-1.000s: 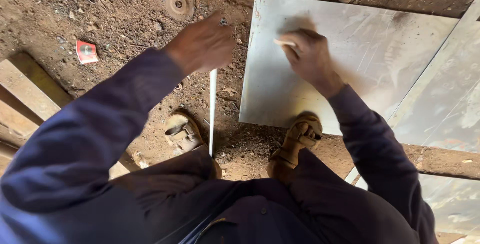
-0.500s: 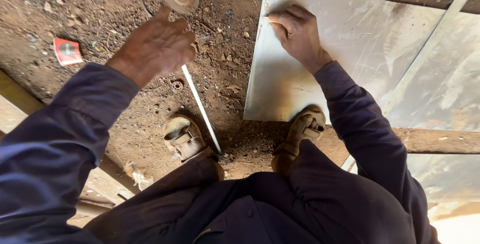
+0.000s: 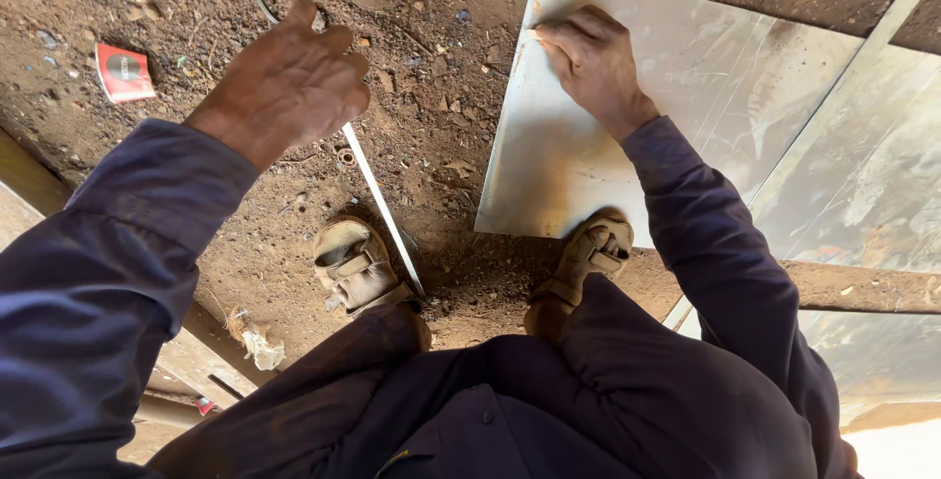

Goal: The person measures and marks a metal sheet using a metal ruler and a marker. They repeatedly position the ruler, draw straight lines, and adjust the ruler to mark multiple sections on the sheet.

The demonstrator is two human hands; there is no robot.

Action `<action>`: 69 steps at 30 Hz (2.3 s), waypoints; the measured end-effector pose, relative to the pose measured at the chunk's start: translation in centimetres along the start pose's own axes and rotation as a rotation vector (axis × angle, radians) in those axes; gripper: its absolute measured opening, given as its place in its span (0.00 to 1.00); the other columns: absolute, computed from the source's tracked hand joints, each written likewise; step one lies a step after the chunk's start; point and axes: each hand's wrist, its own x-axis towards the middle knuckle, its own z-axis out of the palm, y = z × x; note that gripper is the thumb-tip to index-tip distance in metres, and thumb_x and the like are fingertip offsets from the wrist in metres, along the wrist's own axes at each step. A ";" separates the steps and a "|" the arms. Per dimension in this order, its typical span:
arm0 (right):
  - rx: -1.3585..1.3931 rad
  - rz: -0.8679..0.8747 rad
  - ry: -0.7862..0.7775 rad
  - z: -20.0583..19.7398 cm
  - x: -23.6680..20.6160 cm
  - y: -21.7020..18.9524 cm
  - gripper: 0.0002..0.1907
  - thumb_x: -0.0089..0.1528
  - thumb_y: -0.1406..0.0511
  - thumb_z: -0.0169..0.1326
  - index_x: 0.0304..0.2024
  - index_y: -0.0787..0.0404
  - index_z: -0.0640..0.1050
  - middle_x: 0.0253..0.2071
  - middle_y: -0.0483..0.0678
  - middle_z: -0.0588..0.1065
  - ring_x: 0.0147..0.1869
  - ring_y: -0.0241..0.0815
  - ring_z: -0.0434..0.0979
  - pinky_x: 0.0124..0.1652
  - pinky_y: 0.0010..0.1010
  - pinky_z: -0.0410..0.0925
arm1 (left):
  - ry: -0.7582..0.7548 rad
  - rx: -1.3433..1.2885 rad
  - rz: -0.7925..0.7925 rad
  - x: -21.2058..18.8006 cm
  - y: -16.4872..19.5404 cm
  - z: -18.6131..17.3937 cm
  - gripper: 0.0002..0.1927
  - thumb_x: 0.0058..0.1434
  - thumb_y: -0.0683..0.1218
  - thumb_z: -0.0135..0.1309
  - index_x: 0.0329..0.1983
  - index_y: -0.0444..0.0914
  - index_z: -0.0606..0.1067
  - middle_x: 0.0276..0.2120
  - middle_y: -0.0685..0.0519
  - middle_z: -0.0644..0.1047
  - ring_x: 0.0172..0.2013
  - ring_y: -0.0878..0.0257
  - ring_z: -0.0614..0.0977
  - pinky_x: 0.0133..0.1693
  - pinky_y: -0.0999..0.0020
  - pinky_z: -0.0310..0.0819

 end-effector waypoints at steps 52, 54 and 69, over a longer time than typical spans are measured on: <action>-0.736 1.104 0.196 -10.5 -37.1 4.3 0.06 0.66 0.70 0.64 0.35 0.64 0.79 0.26 0.52 0.77 0.29 0.49 0.73 0.39 0.42 0.71 | 0.223 -0.844 0.513 9.2 20.1 -8.8 0.08 0.65 0.43 0.55 0.45 0.36 0.74 0.40 0.45 0.76 0.39 0.53 0.80 0.39 0.54 0.80; -0.926 0.984 0.288 -10.3 -37.9 5.0 0.11 0.51 0.76 0.55 0.36 0.64 0.81 0.31 0.48 0.78 0.32 0.41 0.76 0.26 0.26 0.68 | 0.349 -0.772 0.480 9.6 19.2 -9.4 0.04 0.64 0.41 0.54 0.41 0.37 0.74 0.38 0.45 0.76 0.40 0.53 0.79 0.37 0.54 0.79; -0.436 0.660 0.334 -20.6 -26.7 -1.1 0.07 0.59 0.81 0.53 0.29 0.68 0.75 0.19 0.48 0.63 0.16 0.41 0.59 0.20 0.32 0.56 | 0.625 -0.449 0.059 9.1 5.9 -19.4 0.24 0.56 0.41 0.56 0.58 0.33 0.71 0.49 0.41 0.71 0.44 0.54 0.74 0.39 0.65 0.76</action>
